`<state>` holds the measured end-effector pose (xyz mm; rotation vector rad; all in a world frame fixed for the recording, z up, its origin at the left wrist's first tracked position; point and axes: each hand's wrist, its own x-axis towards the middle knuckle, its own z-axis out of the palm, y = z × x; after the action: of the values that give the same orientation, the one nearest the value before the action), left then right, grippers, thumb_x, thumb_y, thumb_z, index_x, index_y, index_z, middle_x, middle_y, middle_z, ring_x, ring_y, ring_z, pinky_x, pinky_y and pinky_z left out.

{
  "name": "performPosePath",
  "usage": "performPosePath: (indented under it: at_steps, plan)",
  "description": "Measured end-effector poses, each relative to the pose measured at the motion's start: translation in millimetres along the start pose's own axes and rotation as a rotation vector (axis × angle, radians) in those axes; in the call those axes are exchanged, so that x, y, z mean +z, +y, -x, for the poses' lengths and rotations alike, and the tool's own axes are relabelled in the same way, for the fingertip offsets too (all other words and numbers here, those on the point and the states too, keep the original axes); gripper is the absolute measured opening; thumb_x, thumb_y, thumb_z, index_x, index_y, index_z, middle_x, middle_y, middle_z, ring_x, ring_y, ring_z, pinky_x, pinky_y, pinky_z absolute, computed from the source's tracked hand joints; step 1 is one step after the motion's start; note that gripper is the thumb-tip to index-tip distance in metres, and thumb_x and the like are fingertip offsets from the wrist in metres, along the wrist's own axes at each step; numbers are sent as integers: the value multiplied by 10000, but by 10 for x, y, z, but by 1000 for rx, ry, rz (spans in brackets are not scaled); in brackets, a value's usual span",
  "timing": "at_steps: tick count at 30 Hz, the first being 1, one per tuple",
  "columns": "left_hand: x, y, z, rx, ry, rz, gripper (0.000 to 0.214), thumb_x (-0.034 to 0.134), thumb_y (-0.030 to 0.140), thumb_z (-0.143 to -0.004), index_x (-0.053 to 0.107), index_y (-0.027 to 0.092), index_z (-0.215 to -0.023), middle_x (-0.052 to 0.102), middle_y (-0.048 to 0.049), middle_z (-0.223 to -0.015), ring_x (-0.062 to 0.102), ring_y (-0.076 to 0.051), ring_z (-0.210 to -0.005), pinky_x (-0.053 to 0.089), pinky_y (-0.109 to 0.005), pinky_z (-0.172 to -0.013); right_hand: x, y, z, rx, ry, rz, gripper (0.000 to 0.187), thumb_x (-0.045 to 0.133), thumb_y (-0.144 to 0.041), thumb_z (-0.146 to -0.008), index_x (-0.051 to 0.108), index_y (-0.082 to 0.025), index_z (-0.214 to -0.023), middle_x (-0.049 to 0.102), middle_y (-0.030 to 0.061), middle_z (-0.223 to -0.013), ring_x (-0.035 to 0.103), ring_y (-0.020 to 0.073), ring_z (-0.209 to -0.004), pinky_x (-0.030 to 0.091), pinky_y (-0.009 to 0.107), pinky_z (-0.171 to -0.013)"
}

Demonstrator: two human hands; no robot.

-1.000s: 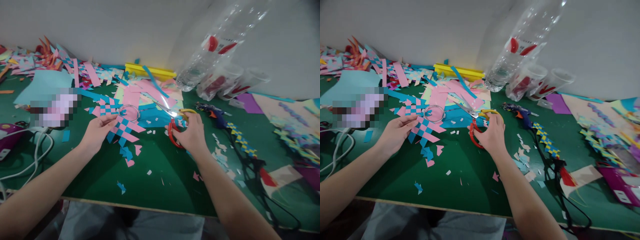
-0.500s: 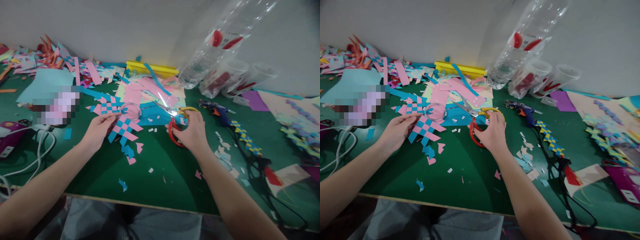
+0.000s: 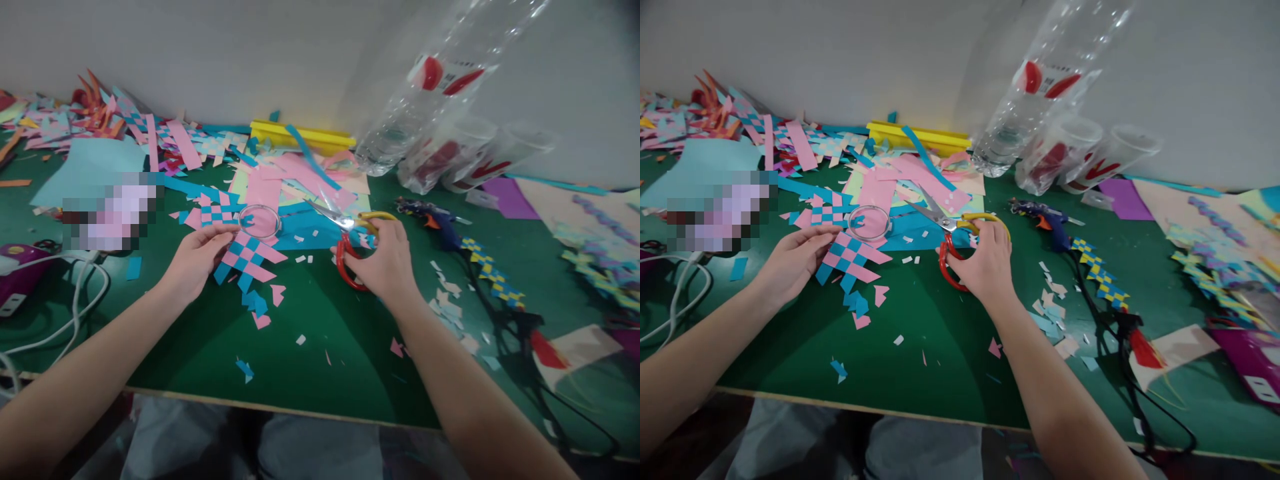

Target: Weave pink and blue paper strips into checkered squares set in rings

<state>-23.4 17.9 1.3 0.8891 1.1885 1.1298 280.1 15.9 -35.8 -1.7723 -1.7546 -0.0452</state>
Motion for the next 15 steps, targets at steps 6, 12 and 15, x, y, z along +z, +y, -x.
performPosePath:
  at_steps: [6,12,15]
  plan:
    - [20,35,12,-35,6,13,154,590,246,-833,704,153,-879,673,-64,-882,632,-152,-776,515,-244,-660,21,30,-4,-2,14,-3,643,696,-501,-641,476,-161,-1140,500,149,-1117,461,344,-1115,380,532,-950]
    - [28,30,4,-23,14,28,141,616,269,-823,683,163,-886,646,-43,-828,604,-124,-696,498,-231,-597,31,42,-7,0,25,-22,621,699,-486,-631,489,-163,-1118,512,150,-1104,468,344,-1103,385,533,-939]
    - [3,1,-10,2,-9,-2,178,689,230,-757,674,168,-924,635,-23,-811,592,-112,-689,493,-222,-599,29,56,-16,46,19,-21,580,706,-429,-610,500,-169,-1086,531,138,-1084,485,336,-1081,399,523,-930]
